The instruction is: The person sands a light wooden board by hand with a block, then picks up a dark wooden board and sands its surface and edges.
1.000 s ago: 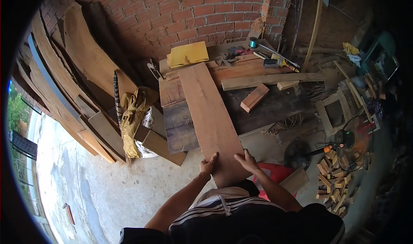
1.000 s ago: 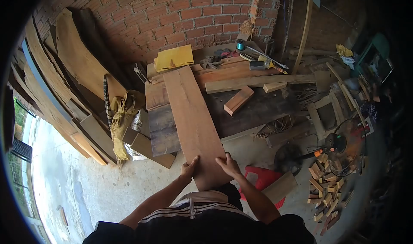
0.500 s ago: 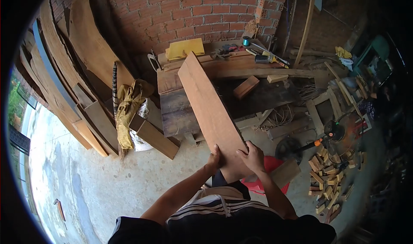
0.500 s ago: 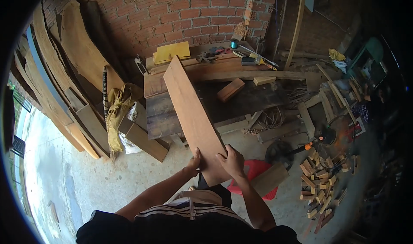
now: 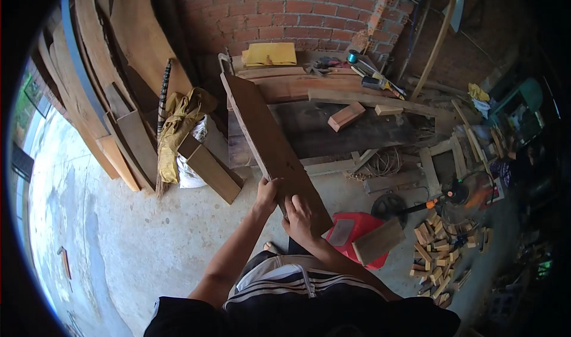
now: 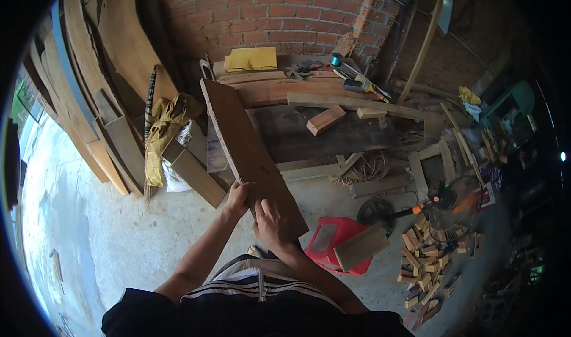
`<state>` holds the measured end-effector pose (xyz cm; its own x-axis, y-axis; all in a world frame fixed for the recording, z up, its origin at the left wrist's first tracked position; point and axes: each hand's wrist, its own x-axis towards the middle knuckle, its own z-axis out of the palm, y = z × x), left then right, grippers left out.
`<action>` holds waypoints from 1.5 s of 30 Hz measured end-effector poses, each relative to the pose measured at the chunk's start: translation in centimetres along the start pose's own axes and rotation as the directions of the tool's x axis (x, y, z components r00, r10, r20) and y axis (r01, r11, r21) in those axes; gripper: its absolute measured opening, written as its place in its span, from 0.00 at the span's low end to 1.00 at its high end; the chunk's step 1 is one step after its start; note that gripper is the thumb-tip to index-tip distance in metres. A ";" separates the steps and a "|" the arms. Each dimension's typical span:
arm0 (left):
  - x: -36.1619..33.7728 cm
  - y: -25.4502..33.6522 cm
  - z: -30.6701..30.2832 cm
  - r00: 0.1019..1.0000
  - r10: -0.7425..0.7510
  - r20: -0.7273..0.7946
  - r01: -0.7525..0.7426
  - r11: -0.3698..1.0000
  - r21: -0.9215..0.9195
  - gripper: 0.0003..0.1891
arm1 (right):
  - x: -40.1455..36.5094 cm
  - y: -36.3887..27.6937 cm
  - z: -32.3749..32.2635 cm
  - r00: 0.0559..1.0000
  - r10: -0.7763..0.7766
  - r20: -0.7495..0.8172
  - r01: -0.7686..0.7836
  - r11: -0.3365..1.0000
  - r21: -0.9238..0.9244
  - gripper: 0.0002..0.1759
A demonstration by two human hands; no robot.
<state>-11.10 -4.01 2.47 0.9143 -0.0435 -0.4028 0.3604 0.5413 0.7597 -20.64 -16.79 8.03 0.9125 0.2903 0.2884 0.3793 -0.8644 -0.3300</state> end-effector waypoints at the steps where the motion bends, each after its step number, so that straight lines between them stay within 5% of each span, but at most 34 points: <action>1: 0.3 -0.6 -1.2 0.998 -0.062 0.021 0.063 0.995 -0.079 0.16 | -0.1 0.7 0.9 0.999 -0.037 0.011 0.037 0.999 0.003 0.28; 3: 0.4 -1.3 -3.3 0.988 -0.125 0.094 0.141 0.971 -0.193 0.16 | 0.0 2.8 2.2 0.993 -0.032 0.116 -0.033 0.856 0.516 0.39; 4: 0.2 -1.1 -3.8 0.984 -0.143 0.108 0.162 0.970 -0.183 0.17 | 0.0 3.6 2.2 0.998 -0.055 0.034 0.037 0.915 0.402 0.47; 6: 0.1 -1.2 -4.5 0.971 -0.184 0.150 0.207 0.966 -0.156 0.17 | -0.1 4.6 1.1 0.996 0.015 0.082 -0.034 0.974 0.224 0.43; 9: 0.1 -0.9 -5.3 0.950 -0.270 0.155 0.290 0.949 -0.125 0.18 | 0.2 8.7 1.3 0.947 0.302 -0.105 -0.311 0.947 -0.081 0.38; 11: -0.4 -0.5 -5.4 0.938 -0.319 0.136 0.334 0.937 -0.104 0.18 | 0.7 13.0 2.0 0.892 0.437 -0.120 -0.445 0.894 -0.048 0.35; 12: 0.0 -0.9 -6.0 0.930 -0.339 0.140 0.352 0.932 -0.089 0.20 | 0.9 15.4 2.3 0.811 0.515 0.279 -0.562 0.817 0.125 0.35; 13: 0.8 -1.7 -7.1 0.905 -0.393 0.163 0.409 0.910 -0.073 0.22 | 0.5 17.1 3.0 0.630 0.443 0.638 -0.708 0.666 0.237 0.37; 15: 1.1 -2.0 -6.9 0.890 -0.414 0.191 0.437 0.894 -0.099 0.23 | -1.6 17.4 6.7 0.749 0.453 0.483 -0.655 0.611 0.444 0.42; 17: 1.0 -1.9 -6.3 0.894 -0.423 0.148 0.437 0.896 -0.079 0.23 | -2.4 16.8 7.0 0.795 0.503 0.339 -0.606 0.685 0.405 0.42; 20: 1.7 -3.1 -6.9 0.870 -0.462 0.171 0.484 0.868 -0.116 0.23 | -2.9 15.2 4.7 0.616 0.585 0.528 -0.774 0.577 0.263 0.40; 22: 2.7 -4.3 -7.7 0.860 -0.457 0.227 0.476 0.879 -0.035 0.27 | -4.0 14.7 5.1 0.647 0.647 0.403 -0.762 0.536 0.363 0.42; 31: 6.2 -3.2 -8.0 0.882 -0.410 0.231 0.397 0.912 0.100 0.28 | -2.4 13.6 7.9 0.527 0.730 0.434 -0.844 0.390 0.368 0.46; 34: 6.7 -2.5 -8.7 0.919 -0.358 0.164 0.340 0.931 0.133 0.27 | -1.4 14.2 11.5 0.522 0.733 0.436 -0.837 0.342 0.427 0.48; 36: 4.9 -1.9 -8.6 0.957 -0.291 -0.012 0.288 0.939 0.190 0.26 | -0.3 14.0 12.2 0.537 0.720 0.440 -0.821 0.325 0.470 0.48; 39: 2.6 -1.6 -8.3 0.925 -0.377 -0.052 0.377 0.890 0.255 0.25 | 0.7 14.6 12.3 0.542 0.705 0.458 -0.813 0.304 0.496 0.49; 43: 2.4 -1.8 -7.9 0.954 -0.300 -0.026 0.284 0.866 0.412 0.24 | 0.6 15.0 11.7 0.568 0.691 0.447 -0.807 0.363 0.465 0.49; 45: 1.9 -3.2 -7.5 0.980 -0.183 -0.075 0.198 0.915 0.352 0.22 | 0.1 14.4 11.1 0.599 0.691 0.404 -0.781 0.394 0.484 0.48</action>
<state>-11.92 0.50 -4.53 0.8163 -0.0788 -0.5723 0.5758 0.1912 0.7949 -13.35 -24.61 -6.69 0.8709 -0.2575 -0.4187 -0.4890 -0.3685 -0.7906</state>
